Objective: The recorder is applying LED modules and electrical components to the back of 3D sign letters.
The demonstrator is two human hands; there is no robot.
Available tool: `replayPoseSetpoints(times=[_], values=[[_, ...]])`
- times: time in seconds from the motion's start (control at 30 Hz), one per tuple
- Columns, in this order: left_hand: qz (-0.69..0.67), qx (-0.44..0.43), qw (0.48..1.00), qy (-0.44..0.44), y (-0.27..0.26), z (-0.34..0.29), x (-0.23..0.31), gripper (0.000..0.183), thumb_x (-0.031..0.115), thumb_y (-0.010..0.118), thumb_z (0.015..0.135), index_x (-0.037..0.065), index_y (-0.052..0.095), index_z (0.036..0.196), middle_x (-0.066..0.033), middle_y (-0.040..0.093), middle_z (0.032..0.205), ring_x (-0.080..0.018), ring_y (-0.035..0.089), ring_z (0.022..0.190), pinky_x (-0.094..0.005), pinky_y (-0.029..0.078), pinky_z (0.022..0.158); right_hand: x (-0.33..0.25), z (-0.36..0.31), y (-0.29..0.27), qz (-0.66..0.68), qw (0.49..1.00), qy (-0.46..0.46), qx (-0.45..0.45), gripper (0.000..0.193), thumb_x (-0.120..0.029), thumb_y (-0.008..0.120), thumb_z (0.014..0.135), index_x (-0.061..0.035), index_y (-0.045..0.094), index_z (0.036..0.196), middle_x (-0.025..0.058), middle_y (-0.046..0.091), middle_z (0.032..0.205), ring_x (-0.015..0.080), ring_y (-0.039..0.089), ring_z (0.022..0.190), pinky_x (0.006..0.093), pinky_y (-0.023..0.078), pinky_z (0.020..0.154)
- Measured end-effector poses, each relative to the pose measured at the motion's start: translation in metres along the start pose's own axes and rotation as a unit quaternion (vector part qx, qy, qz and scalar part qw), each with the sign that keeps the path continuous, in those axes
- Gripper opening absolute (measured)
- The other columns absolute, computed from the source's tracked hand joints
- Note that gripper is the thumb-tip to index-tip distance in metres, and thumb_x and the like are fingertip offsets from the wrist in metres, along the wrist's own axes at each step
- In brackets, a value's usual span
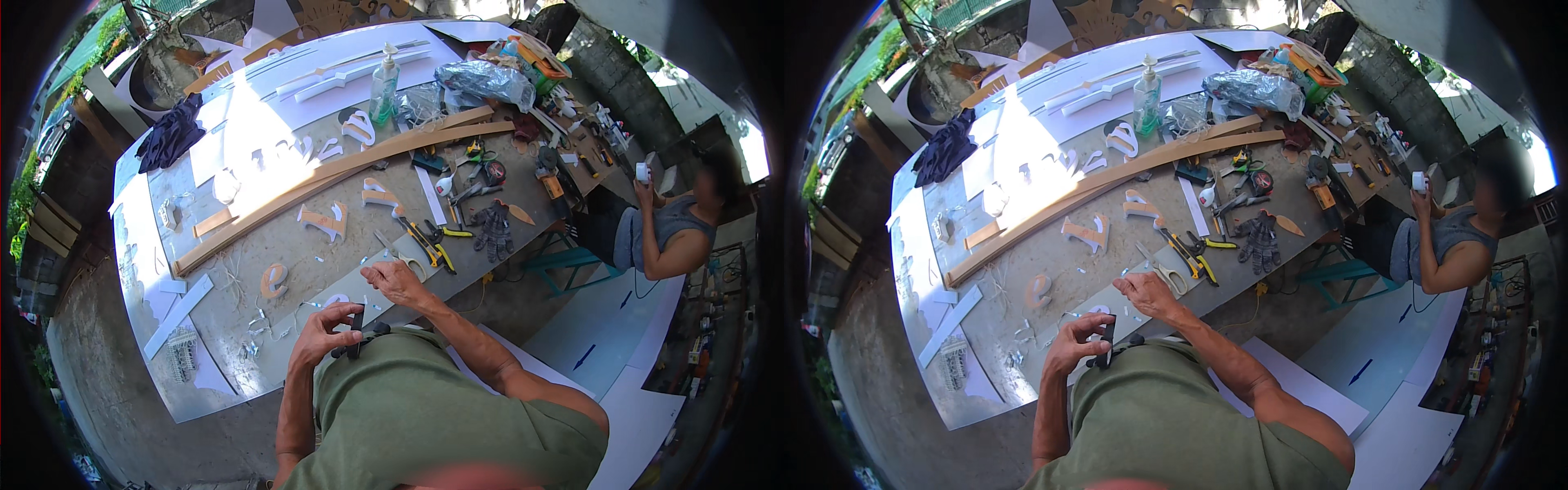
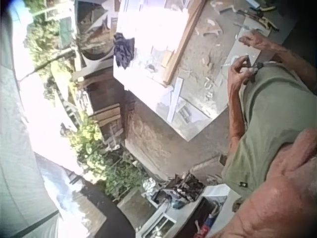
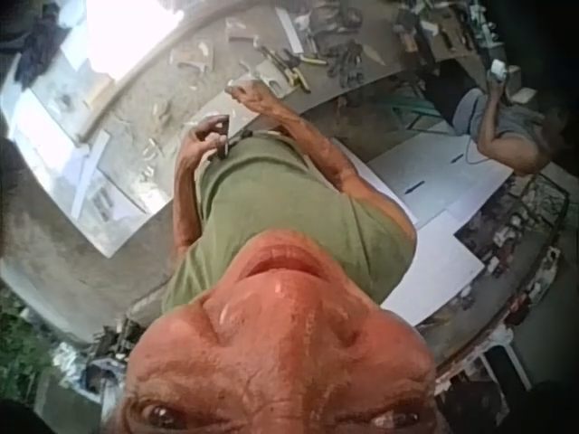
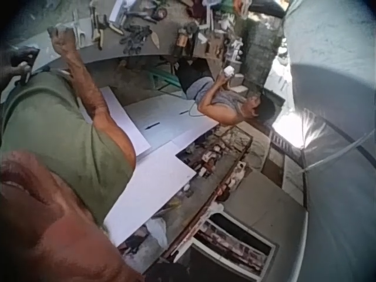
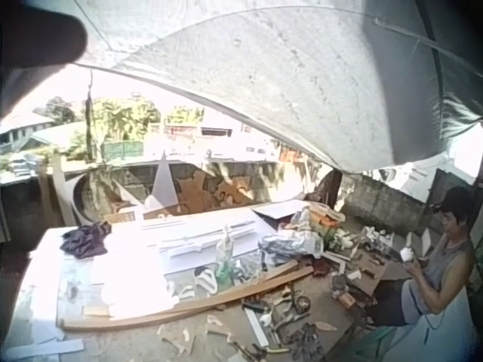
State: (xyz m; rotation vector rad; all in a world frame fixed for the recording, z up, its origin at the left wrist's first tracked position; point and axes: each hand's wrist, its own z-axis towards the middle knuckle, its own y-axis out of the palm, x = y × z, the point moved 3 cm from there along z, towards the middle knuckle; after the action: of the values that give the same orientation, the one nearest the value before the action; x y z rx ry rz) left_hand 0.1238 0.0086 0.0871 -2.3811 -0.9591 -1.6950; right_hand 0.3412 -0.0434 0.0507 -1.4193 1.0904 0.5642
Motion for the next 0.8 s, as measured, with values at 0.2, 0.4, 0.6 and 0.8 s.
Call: replayPoseSetpoints(times=[0.2, 0.4, 0.6, 0.8], values=[[-0.060, 0.039, 0.997, 0.016, -0.013, -0.007, -0.005, 0.073, 0.015, 0.090, 0.069, -0.001, 0.062, 0.135, -0.0077, 0.058, 0.129, -0.0203, 0.059, 0.109, -0.0371, 0.049, 0.099, 0.133, -0.017, -0.004, -0.313, 0.945, 0.013, 0.097, 0.031, -0.027, 0.072, 0.088, -0.0005, 0.063, 0.101, 0.0163, 0.062, 0.098, 0.0373, 0.062, 0.098, 0.0473, 0.053, 0.082], [-0.118, 0.082, 0.988, 0.064, -0.018, -0.013, -0.013, 0.085, 0.015, 0.091, 0.068, 0.000, 0.054, 0.143, -0.0097, 0.061, 0.125, -0.0209, 0.058, 0.111, -0.0375, 0.054, 0.092, 0.146, -0.027, 0.007, -0.355, 0.932, 0.017, 0.073, 0.036, -0.024, 0.075, 0.083, -0.0004, 0.060, 0.106, 0.0168, 0.059, 0.103, 0.0360, 0.060, 0.101, 0.0477, 0.053, 0.084], [-0.094, 0.087, 0.984, 0.124, -0.029, -0.013, 0.022, 0.091, 0.017, 0.092, 0.066, 0.002, 0.051, 0.146, -0.0106, 0.061, 0.123, -0.0219, 0.056, 0.114, -0.0382, 0.059, 0.090, 0.137, -0.002, -0.019, -0.282, 0.956, 0.077, -0.019, 0.025, -0.017, 0.069, 0.082, 0.0049, 0.068, 0.094, 0.0216, 0.070, 0.095, 0.0369, 0.070, 0.081, 0.0482, 0.056, 0.072], [-0.004, 0.077, 0.982, 0.172, -0.046, -0.019, 0.031, 0.096, 0.027, 0.093, 0.066, 0.006, 0.050, 0.148, -0.0129, 0.062, 0.124, -0.0243, 0.057, 0.117, -0.0388, 0.062, 0.086, 0.063, -0.031, -0.056, 0.218, 0.934, 0.212, -0.189, 0.026, -0.015, 0.070, 0.092, 0.0002, 0.063, 0.113, 0.0082, 0.071, 0.096, 0.0170, 0.070, 0.079, 0.0294, 0.056, 0.069]])
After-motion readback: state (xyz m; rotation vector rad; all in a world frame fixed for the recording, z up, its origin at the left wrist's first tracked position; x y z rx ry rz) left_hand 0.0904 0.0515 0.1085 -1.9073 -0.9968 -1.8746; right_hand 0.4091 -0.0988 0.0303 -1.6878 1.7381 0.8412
